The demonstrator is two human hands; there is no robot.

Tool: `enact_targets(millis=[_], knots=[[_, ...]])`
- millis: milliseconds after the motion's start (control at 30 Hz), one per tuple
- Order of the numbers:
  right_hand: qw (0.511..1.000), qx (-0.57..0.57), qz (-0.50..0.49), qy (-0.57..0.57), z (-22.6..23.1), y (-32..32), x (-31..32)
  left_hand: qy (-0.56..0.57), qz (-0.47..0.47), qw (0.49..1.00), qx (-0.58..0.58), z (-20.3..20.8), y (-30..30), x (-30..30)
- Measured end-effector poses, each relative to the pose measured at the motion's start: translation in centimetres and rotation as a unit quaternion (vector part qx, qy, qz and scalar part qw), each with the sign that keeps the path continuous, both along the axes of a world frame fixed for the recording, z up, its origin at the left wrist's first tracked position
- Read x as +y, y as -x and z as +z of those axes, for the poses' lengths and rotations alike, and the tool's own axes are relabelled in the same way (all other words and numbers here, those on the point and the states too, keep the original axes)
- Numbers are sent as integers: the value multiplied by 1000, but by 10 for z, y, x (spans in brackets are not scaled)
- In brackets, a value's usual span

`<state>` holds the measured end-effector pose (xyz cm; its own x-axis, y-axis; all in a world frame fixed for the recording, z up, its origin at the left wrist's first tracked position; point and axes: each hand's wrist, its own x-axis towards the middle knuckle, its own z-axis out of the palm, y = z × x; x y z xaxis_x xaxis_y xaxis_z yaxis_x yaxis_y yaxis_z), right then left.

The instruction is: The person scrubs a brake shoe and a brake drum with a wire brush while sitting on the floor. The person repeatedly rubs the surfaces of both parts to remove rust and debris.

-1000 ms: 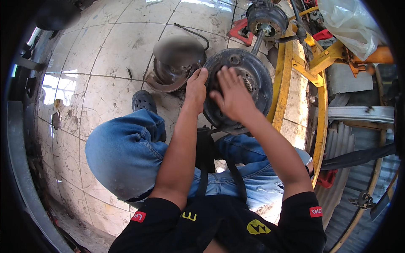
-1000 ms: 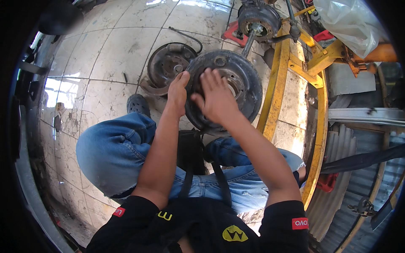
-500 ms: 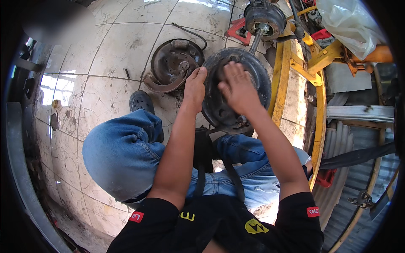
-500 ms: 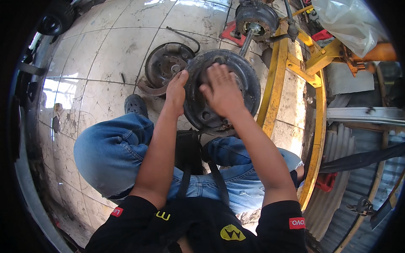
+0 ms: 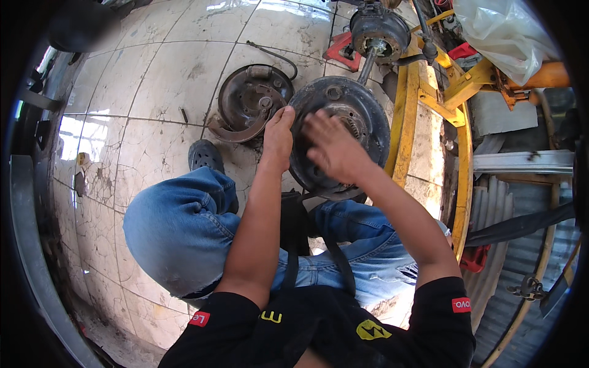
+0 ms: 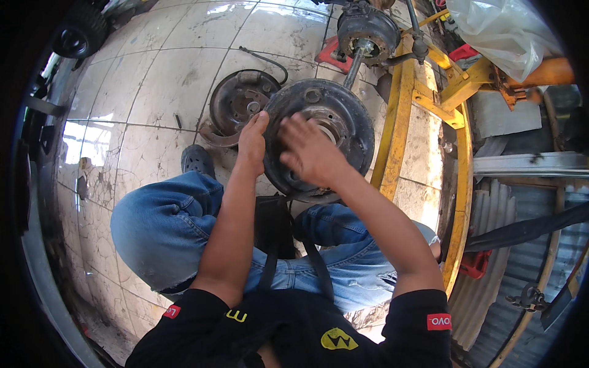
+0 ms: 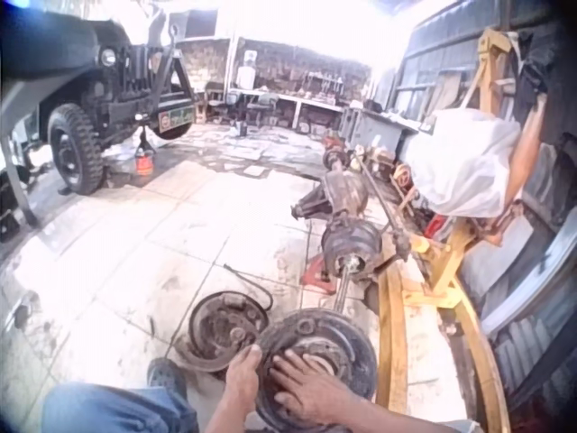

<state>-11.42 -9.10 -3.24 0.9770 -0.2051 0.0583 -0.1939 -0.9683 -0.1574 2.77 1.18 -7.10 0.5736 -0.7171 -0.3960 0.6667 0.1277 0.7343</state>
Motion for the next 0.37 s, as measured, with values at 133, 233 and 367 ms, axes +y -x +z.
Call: enact_targets(millis=[133, 233, 367], knots=[[1000, 22, -21, -1, 9, 7, -20, -16, -28, 999, 4, 15, 8, -2], [993, -12, -116, -10, 4, 6, -30, -14, -26, 1000, 5, 19, 9, -2], [987, 123, 77, -62, 19, 19, -2, -10, -23, 1000, 5, 4, 1, -2]])
